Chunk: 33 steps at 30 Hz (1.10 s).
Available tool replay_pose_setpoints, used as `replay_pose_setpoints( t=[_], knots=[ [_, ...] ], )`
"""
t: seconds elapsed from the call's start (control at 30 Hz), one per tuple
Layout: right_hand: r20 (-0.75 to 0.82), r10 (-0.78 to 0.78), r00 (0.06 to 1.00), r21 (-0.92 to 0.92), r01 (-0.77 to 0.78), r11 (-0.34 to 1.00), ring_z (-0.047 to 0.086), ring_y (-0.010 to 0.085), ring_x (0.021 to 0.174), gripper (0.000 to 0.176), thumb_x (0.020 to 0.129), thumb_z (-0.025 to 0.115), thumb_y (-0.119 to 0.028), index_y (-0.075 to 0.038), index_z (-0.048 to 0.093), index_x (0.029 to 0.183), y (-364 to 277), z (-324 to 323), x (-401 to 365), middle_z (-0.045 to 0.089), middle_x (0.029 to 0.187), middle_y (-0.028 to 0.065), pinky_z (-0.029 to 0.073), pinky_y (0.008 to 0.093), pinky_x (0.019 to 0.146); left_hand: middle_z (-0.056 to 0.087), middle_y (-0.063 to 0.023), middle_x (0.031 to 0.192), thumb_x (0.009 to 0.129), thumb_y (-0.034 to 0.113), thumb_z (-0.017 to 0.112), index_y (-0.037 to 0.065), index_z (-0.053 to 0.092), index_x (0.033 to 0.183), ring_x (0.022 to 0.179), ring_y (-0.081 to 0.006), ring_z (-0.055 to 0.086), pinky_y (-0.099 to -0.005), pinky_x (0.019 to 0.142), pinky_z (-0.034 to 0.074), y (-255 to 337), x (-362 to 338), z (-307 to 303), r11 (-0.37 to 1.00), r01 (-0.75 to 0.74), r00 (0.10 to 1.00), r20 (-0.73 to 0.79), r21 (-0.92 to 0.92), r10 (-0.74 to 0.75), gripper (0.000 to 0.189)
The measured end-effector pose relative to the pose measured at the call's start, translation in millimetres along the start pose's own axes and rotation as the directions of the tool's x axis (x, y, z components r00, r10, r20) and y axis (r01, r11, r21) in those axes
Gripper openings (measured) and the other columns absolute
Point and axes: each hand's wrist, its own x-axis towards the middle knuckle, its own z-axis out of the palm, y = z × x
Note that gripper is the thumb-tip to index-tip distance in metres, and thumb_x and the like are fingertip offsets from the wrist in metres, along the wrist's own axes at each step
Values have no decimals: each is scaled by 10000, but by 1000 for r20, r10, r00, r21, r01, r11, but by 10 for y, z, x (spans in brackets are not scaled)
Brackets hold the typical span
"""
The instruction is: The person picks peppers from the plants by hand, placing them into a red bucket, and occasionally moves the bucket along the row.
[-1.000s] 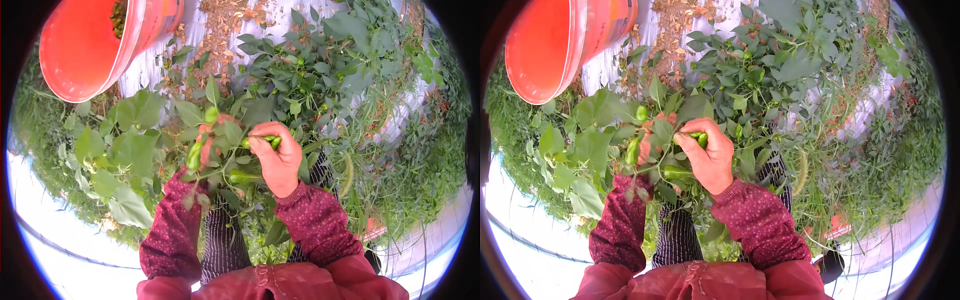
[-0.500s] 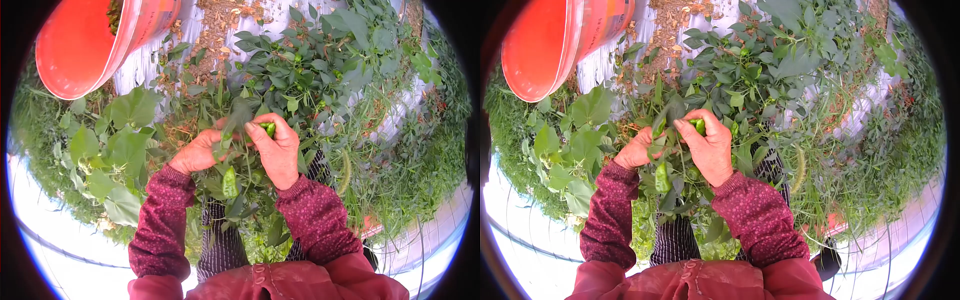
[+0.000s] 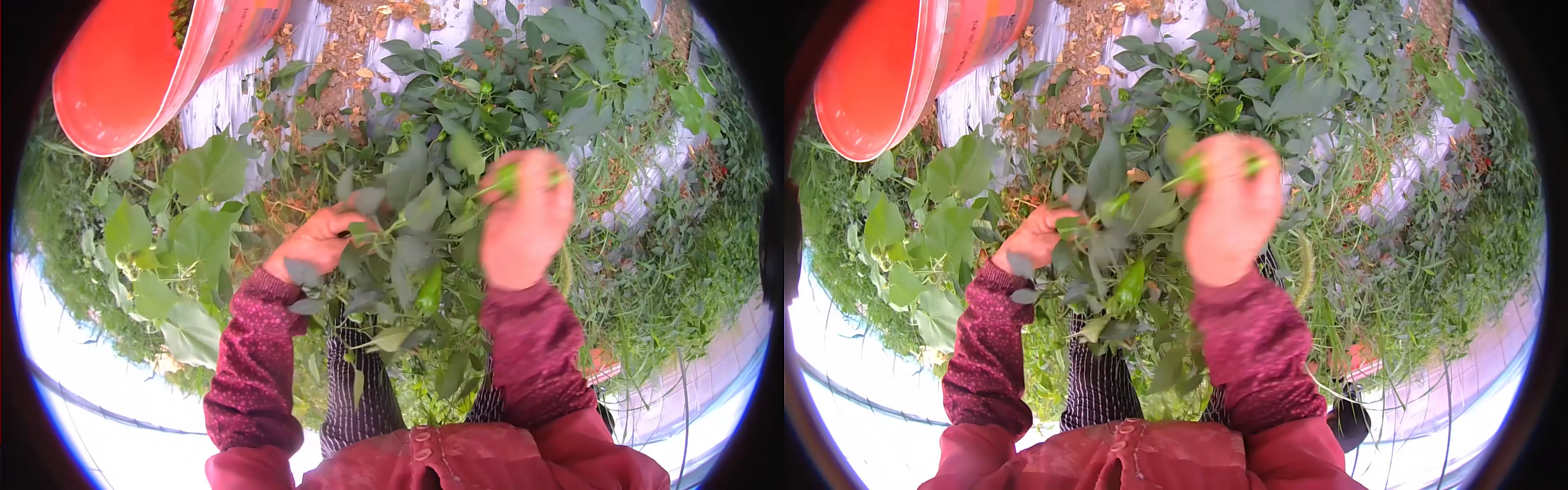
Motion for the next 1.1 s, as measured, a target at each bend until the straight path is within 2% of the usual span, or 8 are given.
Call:
replay_pose_setpoints(
  t=[0.07, 0.2, 0.33, 0.47, 0.63, 0.73, 1.03, 1.1],
  knots=[
    [6, 78, 997, 183, -78, 980, 538, 134, 592, 187, 916, 552, -239, -67, 523, 850, -13, -60, 63, 593, 747, 62, 445, 281, 523, 573, -73, 1179, 859, 154, 600, 58, 644, 1037, 932, -163, 584, -339, 856, 460, -73, -152, 26, 733, 43, 887, -311, -679, -341, 207],
    [226, 316, 921, 146, -353, 924, 578, 148, 649, 104, 898, 559, -173, -72, 554, 921, 57, 40, -132, 630, 822, 76, 453, 278, 530, 514, -140, 1254, 841, 275, 628, -5, 574, 1141, 944, -166, 556, -296, 838, 436, -483, -198, -380, 999, 21, 922, -387, 44, -3, 414],
    [476, 286, 832, -55, -297, 953, 612, 130, 730, 80, 863, 575, -52, -45, 576, 942, -16, -6, -73, 639, 875, 52, 476, 246, 571, 482, -155, 1291, 914, 298, 517, 49, 633, 957, 1190, -232, 459, -386, 976, 391, -164, -104, -210, 951, -44, 930, -360, -305, -73, 278],
    [721, 396, 568, -442, -63, 895, 577, 99, 703, 74, 814, 618, -42, -24, 620, 886, -85, -3, -110, 625, 827, 28, 472, 245, 639, 473, -145, 1312, 890, 250, 560, 47, 601, 1095, 1201, -218, 456, -364, 967, 403, -197, -172, -155, 973, -147, 924, -327, 177, 199, 291],
    [775, 405, 485, -477, 27, 879, 593, 157, 764, 196, 769, 641, -95, -65, 624, 962, -28, -74, -114, 594, 838, 59, 476, 297, 686, 471, -120, 1318, 853, 285, 619, 69, 607, 1114, 1158, -217, 497, -347, 945, 440, -146, -137, -192, 945, -68, 918, -391, -321, -67, 339],
    [846, 335, 416, -457, 239, 857, 591, 264, 842, 328, 731, 655, -162, -100, 614, 1051, 59, -65, -173, 568, 905, 94, 480, 359, 745, 495, -153, 1255, 761, 626, 572, 19, 558, 1084, 1055, -195, 504, -320, 911, 397, -115, -92, 55, 989, -142, 866, -490, -52, 99, 688],
    [880, 359, 310, -414, 132, 901, 580, 291, 775, 322, 693, 699, -205, -39, 612, 955, 21, -75, -287, 570, 827, 128, 458, 381, 686, 514, -97, 1257, 857, 151, 607, 15, 562, 1187, 1062, -165, 554, -316, 897, 474, -118, -20, -58, 689, -262, 948, -315, -676, 51, 359],
    [889, 428, 165, -422, -70, 904, 570, 197, 729, 293, 682, 728, -190, -5, 603, 873, -86, -81, -266, 569, 788, 118, 443, 337, 648, 520, -95, 1240, 863, 127, 596, 1, 523, 1220, 1060, -153, 550, -312, 901, 473, -119, -106, 11, 909, -191, 946, -317, -371, 69, 385]
  ],
)
